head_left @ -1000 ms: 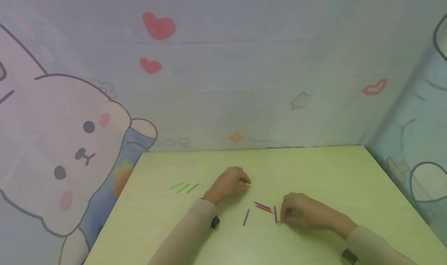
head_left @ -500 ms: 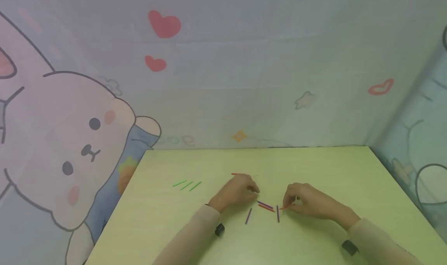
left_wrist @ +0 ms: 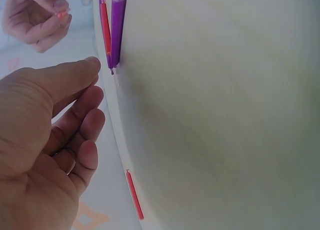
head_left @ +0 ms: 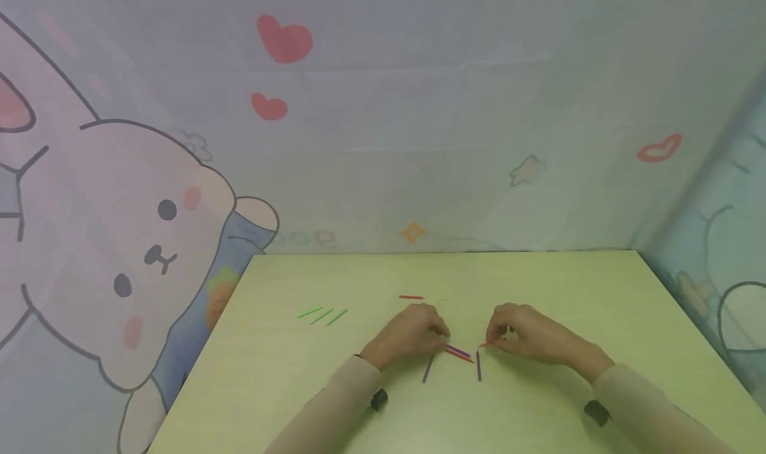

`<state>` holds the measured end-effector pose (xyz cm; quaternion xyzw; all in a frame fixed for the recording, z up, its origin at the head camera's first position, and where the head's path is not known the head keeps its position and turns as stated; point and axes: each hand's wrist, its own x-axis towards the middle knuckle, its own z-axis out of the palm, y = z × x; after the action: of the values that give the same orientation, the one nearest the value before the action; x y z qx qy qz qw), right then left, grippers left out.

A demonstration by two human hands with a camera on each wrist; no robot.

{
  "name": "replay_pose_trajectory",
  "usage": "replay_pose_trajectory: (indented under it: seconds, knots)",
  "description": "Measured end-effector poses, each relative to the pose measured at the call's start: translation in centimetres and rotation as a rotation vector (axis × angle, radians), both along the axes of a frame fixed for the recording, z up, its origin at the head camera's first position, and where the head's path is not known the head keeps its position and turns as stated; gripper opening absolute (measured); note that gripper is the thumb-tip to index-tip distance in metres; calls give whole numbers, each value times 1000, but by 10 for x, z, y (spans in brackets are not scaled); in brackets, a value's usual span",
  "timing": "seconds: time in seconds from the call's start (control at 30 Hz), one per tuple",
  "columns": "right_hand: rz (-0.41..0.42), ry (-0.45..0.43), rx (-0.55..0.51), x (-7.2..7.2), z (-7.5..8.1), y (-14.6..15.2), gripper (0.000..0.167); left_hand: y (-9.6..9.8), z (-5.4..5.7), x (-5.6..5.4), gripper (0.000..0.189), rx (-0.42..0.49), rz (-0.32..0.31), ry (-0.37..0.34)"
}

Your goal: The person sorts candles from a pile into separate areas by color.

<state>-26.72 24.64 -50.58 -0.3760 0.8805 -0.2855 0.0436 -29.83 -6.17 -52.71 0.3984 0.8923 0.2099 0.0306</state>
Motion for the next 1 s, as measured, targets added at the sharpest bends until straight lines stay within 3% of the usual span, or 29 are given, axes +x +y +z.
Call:
replay_pose_trajectory:
  seconds: [0.33,0.73,1.0]
  knots:
    - [26,57,-21,-11,3,-1,12,3,-1,3,14,-36,-37,58]
    - [26,65,-23,-31,7,-13,14,5,-2,7,11,-105,-105,117]
    - [40,84,-27,-44,8,-27,13,6,0,12,8,-103,-103,95]
